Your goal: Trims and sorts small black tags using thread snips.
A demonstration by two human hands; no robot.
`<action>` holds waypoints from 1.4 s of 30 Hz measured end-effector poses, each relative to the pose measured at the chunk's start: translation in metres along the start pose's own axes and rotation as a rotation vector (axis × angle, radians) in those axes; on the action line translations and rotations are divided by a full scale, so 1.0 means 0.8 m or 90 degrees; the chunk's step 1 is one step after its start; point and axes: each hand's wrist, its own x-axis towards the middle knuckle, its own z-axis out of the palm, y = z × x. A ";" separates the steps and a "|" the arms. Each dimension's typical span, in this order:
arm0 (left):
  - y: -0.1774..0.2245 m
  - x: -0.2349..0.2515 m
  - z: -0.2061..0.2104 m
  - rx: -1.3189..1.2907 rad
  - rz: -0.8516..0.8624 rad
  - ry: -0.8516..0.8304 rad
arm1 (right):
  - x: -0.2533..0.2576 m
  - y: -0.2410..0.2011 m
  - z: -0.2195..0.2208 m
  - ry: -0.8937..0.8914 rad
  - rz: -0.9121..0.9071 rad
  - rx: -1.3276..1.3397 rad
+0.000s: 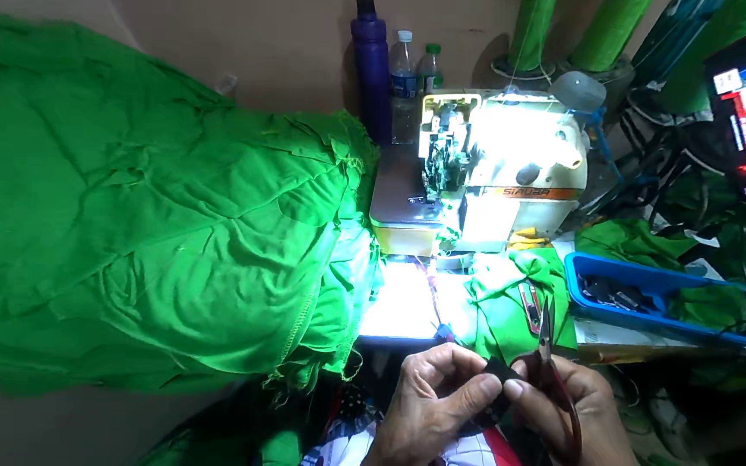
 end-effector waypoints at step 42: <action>0.007 -0.005 -0.030 0.082 -0.053 -0.050 | 0.027 0.015 -0.002 0.055 -0.010 -0.004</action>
